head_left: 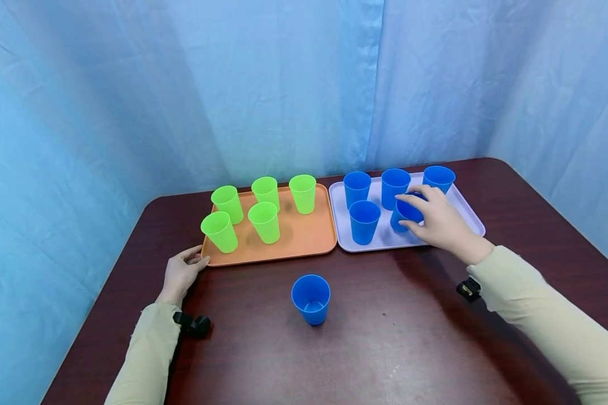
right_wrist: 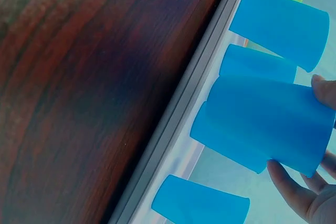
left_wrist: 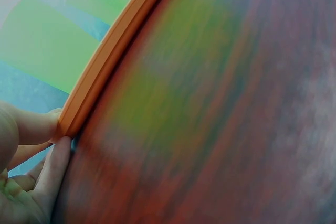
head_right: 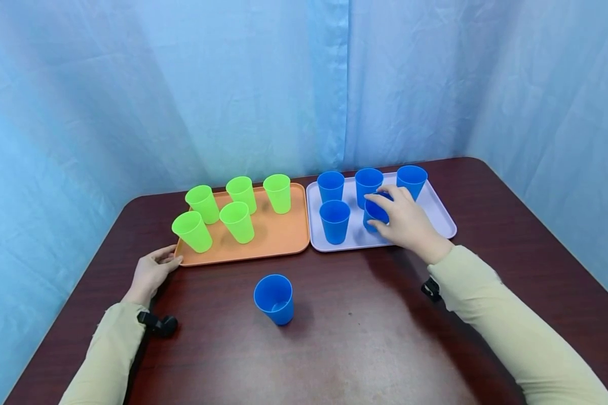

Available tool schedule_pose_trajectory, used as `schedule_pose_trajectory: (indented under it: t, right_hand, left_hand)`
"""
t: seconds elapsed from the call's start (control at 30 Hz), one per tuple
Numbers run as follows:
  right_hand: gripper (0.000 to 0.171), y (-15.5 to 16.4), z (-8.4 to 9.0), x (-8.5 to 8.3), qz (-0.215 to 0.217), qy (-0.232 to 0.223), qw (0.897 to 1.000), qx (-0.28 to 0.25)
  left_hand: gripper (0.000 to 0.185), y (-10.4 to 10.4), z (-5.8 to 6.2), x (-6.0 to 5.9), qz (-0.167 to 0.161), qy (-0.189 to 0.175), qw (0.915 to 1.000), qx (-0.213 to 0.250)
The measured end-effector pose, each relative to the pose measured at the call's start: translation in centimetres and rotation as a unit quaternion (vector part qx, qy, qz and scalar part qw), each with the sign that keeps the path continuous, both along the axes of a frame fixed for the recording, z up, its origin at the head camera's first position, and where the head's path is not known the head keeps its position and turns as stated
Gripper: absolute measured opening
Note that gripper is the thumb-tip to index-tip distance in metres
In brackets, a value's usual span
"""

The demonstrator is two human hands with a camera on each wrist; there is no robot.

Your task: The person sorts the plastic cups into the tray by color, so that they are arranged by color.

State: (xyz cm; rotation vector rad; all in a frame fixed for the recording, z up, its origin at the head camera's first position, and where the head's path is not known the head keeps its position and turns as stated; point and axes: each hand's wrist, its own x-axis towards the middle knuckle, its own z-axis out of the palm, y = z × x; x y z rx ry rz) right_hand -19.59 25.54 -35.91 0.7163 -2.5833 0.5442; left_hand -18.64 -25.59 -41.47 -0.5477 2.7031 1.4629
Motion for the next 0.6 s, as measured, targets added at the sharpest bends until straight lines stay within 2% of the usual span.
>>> schedule_pose_trajectory:
  t: [0.6]
  right_hand:
    - [0.048,0.0,0.24,-1.03,-0.048,-0.096,0.993,0.055]
  left_hand:
    - [0.048,-0.21,-0.21,0.01,-0.011,0.011,0.9999,0.001]
